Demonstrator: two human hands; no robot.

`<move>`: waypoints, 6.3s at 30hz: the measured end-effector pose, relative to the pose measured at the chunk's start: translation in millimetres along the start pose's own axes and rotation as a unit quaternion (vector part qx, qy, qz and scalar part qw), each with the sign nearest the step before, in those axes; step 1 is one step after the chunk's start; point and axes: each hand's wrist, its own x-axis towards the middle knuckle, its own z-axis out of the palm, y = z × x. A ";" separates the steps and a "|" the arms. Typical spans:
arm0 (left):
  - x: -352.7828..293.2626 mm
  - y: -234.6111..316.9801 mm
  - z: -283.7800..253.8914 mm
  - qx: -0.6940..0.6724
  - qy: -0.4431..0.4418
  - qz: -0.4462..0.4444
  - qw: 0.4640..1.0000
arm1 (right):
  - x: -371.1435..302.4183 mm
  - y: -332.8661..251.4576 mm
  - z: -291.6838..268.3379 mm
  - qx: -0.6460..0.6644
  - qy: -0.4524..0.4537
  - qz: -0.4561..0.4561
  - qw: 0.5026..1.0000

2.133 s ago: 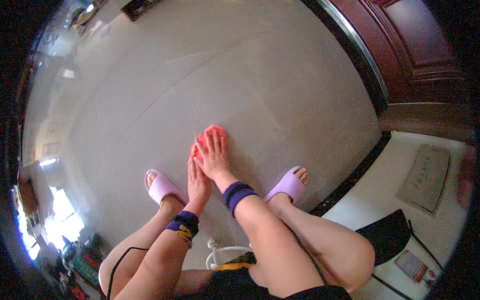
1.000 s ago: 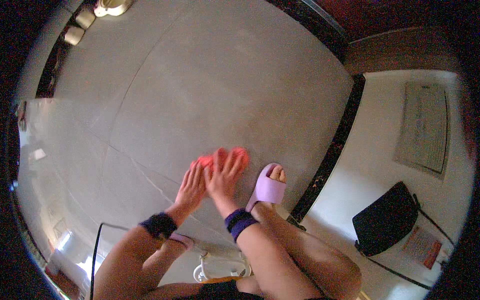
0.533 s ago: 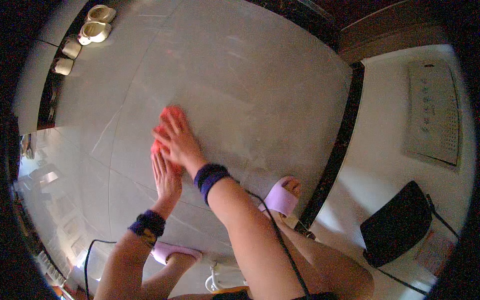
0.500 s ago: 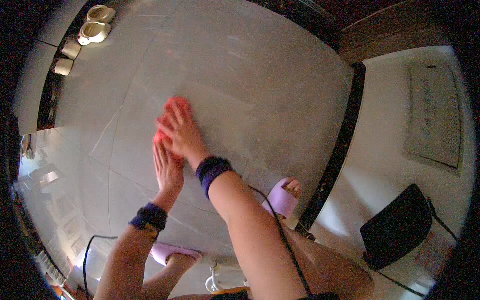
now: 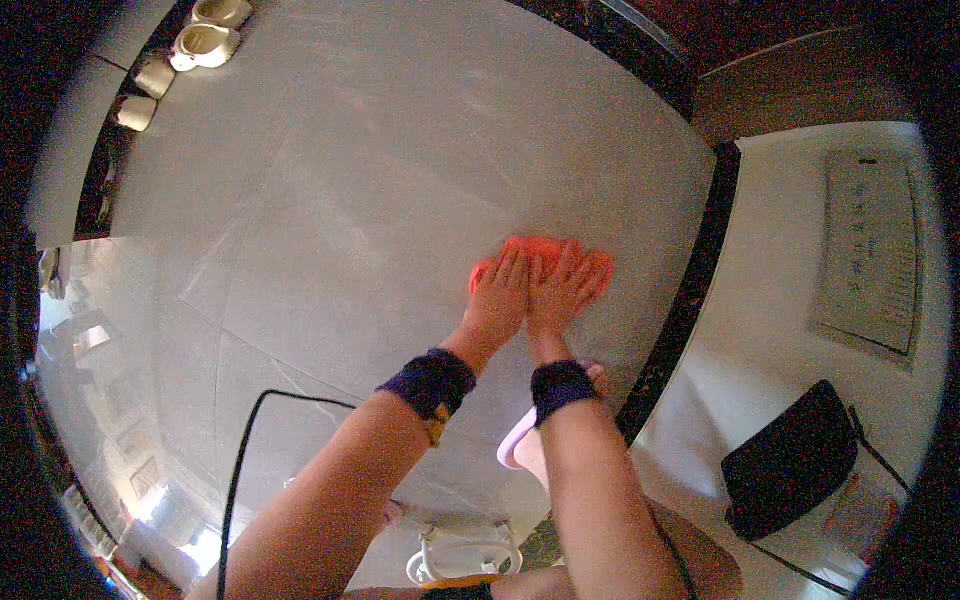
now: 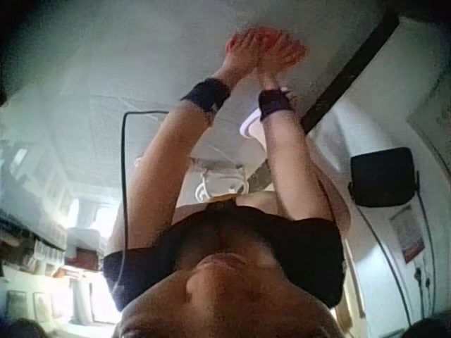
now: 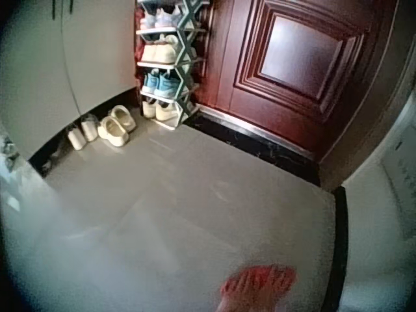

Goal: The person is wiping the tiled floor and the base of a parked electric motorcycle with a red cloth while sitting on a small stool.

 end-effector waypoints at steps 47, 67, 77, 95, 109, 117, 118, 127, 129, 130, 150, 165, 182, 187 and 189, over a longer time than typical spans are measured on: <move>-509.6 127.8 99.3 0.117 -0.089 -0.290 0.946 | -458.2 78.8 -109.2 0.123 -0.232 -0.456 0.850; -541.8 158.2 -54.3 -0.021 0.135 -0.348 0.927 | -424.2 81.9 -230.9 0.285 -0.290 -0.401 0.821; -548.5 179.1 -71.1 -0.126 0.108 -0.450 0.877 | -415.6 106.8 -230.5 0.379 -0.444 -0.285 0.760; -464.5 98.7 6.3 -0.037 0.144 -0.400 0.904 | -365.2 49.6 -106.5 0.255 -0.134 -0.467 0.836; -294.3 -49.0 2.5 -0.029 0.093 -0.174 0.980 | -204.9 -62.6 -57.1 0.136 -0.106 -0.440 0.881; -278.6 -24.3 14.4 0.052 0.016 -0.083 0.995 | -254.9 -17.9 -46.2 0.065 -0.124 -0.270 0.953; -294.9 -18.4 15.4 0.049 0.020 -0.088 0.995 | -273.1 -13.7 -53.0 0.045 -0.138 -0.238 0.960; -488.1 66.6 37.9 -0.016 -0.027 -0.212 0.977 | -449.0 35.3 -89.3 0.053 -0.204 -0.337 0.917; -521.4 101.4 54.6 -0.045 -0.036 -0.246 0.968 | -480.7 61.2 -95.7 0.054 -0.213 -0.353 0.909; -544.1 116.6 63.5 -0.053 -0.045 -0.268 0.961 | -498.4 68.6 -108.6 0.048 -0.269 -0.368 0.889; -590.9 275.2 177.4 -0.094 0.227 -0.482 0.841 | -500.4 144.8 -90.5 0.125 -0.180 -0.691 0.688; -622.7 363.9 204.7 -0.121 0.077 -0.459 0.877 | -567.5 282.3 -105.0 0.083 -0.263 -0.568 0.775; -649.7 422.1 207.4 -0.138 -0.199 -0.412 0.879 | -573.2 365.5 -130.8 -0.012 -0.421 -0.541 0.728; -623.4 473.8 203.3 -0.180 -0.077 -0.475 0.858 | -558.3 388.7 -124.0 -0.025 -0.338 -0.582 0.739; -635.3 485.1 215.2 -0.178 -0.063 -0.474 0.860 | -569.5 384.6 -130.1 0.015 -0.337 -0.594 0.731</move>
